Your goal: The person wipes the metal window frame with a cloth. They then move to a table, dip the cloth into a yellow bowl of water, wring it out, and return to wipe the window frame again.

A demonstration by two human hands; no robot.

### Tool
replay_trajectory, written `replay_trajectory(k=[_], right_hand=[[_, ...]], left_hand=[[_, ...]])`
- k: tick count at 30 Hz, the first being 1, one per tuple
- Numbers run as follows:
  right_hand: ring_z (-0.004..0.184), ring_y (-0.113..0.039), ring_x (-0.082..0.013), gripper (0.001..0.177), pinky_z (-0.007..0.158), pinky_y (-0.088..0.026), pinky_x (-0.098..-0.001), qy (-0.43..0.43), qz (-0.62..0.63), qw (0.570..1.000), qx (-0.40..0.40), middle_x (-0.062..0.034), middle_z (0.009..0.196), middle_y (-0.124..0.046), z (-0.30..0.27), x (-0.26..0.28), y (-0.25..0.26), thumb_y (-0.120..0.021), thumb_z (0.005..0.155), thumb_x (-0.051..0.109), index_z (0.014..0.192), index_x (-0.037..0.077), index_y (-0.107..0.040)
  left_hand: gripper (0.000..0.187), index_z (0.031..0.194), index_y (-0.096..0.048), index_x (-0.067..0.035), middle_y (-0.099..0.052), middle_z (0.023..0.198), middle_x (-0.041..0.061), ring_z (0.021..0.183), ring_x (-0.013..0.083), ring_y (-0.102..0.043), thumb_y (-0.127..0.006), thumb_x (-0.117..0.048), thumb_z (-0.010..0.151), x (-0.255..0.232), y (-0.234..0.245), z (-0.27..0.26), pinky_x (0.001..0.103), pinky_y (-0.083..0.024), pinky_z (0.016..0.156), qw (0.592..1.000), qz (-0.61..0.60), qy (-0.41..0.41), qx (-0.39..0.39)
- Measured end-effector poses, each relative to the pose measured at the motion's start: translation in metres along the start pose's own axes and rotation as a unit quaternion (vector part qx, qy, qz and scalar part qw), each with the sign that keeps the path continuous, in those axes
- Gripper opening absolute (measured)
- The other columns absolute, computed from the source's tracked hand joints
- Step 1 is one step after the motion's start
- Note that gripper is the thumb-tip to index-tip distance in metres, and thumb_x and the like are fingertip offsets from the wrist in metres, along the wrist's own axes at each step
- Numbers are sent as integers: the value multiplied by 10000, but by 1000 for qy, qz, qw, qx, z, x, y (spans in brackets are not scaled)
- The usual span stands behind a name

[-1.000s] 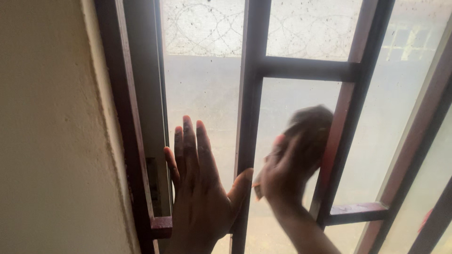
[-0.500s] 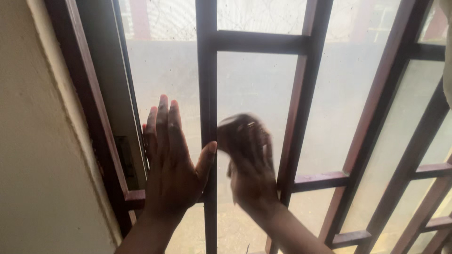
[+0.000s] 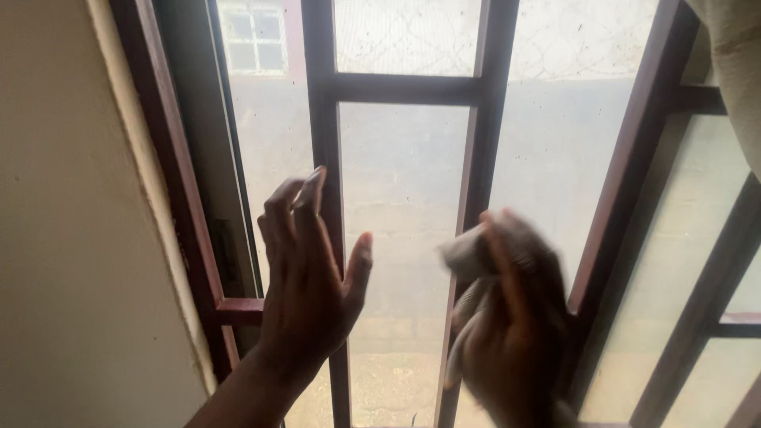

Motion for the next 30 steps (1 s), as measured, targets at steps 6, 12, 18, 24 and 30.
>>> replay_trajectory(k=[6,12,18,24,30], right_hand=[[1087,-671,-249,224,964,-557,-409,105,98,987,-77,-143,1176,-664,102,-23,-1,-397,1184,98,1387,60,-482],[864,-756,-213,381,691,-606,-266,-46,111,991,-67,-108,1013,-709,66,-41,-61,-497,1159,94,1478,-29,-328],[704,-744,-282,303,611,-644,-335,-131,54,978,151,-120,840,-704,-38,-63,-61,-553,1053,177,1193,8,-344],[597,-716,-168,78,502,-563,-262,-130,121,972,155,-47,731,-663,-10,-46,-56,-444,1080,170,1082,108,-396],[578,-576,-112,151,451,-511,-256,-78,265,958,80,-33,761,-542,116,-58,-74,-352,1162,150,1077,64,-442]], left_hand=[[669,1448,-396,-17,-474,1403,218,1327,351,-483,-800,-239,963,-34,-21,104,512,-397,1144,967,80,-227,-80],[681,1507,-402,-9,-492,1413,174,1321,335,-487,-803,-285,1031,-14,-53,109,508,-380,1194,962,116,-248,-4],[739,1598,-354,-28,-435,1563,202,1488,356,-406,-791,-198,1027,-8,-55,97,536,-271,1291,964,144,-222,-10],[768,1651,-195,-66,-325,1686,200,1572,293,-275,-636,23,1028,-8,-37,66,486,-240,1324,969,225,-66,-73],[541,1472,-265,43,-634,1085,272,1017,333,-682,-603,-80,1067,20,-33,49,355,-623,764,988,14,128,-91]])
Point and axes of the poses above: each hand's wrist, its own z-axis towards the middle knuckle, its own y-axis out of the back of the hand, x = y × z, the point moved 5 cm from there along z, towards the middle knuckle
